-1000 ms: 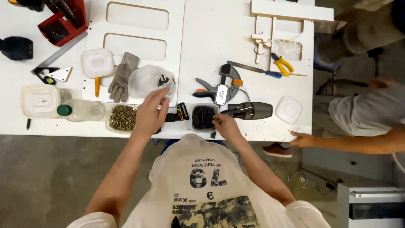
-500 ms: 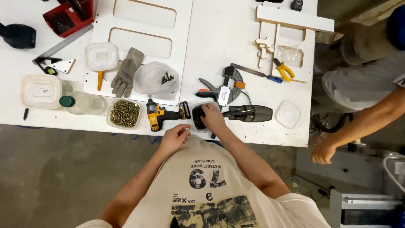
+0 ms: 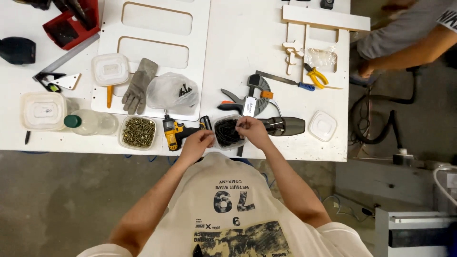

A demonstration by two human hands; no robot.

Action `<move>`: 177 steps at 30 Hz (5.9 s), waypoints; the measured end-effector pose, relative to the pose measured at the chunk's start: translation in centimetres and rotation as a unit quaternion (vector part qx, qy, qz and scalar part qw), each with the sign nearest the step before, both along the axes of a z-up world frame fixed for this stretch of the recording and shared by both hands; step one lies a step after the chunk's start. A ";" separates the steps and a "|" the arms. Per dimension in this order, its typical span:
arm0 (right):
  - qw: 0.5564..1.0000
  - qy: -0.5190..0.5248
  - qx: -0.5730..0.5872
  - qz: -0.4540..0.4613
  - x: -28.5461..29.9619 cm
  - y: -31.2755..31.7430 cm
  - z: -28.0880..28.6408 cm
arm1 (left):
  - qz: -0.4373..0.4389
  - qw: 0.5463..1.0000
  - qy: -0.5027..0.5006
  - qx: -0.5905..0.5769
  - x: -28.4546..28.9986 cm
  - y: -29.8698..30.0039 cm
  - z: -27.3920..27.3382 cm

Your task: Moving a wooden panel and then picking up and bagging black screws from a container

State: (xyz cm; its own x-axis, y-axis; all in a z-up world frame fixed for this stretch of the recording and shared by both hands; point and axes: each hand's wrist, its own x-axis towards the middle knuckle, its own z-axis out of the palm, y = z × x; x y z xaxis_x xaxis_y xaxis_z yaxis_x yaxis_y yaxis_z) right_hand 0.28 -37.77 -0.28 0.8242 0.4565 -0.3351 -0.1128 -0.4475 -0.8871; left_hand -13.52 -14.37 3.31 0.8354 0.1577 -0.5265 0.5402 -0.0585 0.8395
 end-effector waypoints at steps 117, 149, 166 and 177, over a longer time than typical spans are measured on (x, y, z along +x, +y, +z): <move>0.985 0.118 0.070 -0.103 -2.0 -0.6 1.8 | -0.187 0.868 0.038 0.458 15.6 16.3 -5.3; 0.981 0.133 0.083 -0.116 -2.0 -0.3 3.0 | -0.262 0.861 0.010 0.437 17.3 15.4 -7.4; 0.981 0.137 0.067 -0.120 -2.2 -0.1 4.3 | -0.250 0.870 0.008 0.425 17.0 14.8 -5.7; 0.982 0.135 0.069 -0.117 -2.1 -0.1 4.1 | -0.255 0.870 -0.001 0.421 17.0 15.0 -5.9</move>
State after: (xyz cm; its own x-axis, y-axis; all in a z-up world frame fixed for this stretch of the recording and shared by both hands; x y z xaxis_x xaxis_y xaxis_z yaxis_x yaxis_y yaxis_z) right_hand -1.77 -37.85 3.85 0.8017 0.3209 -0.5043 -0.4376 -0.2597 -0.8608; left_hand 3.53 0.58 -2.56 0.9104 0.0963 -0.4023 0.2631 -0.8853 0.3834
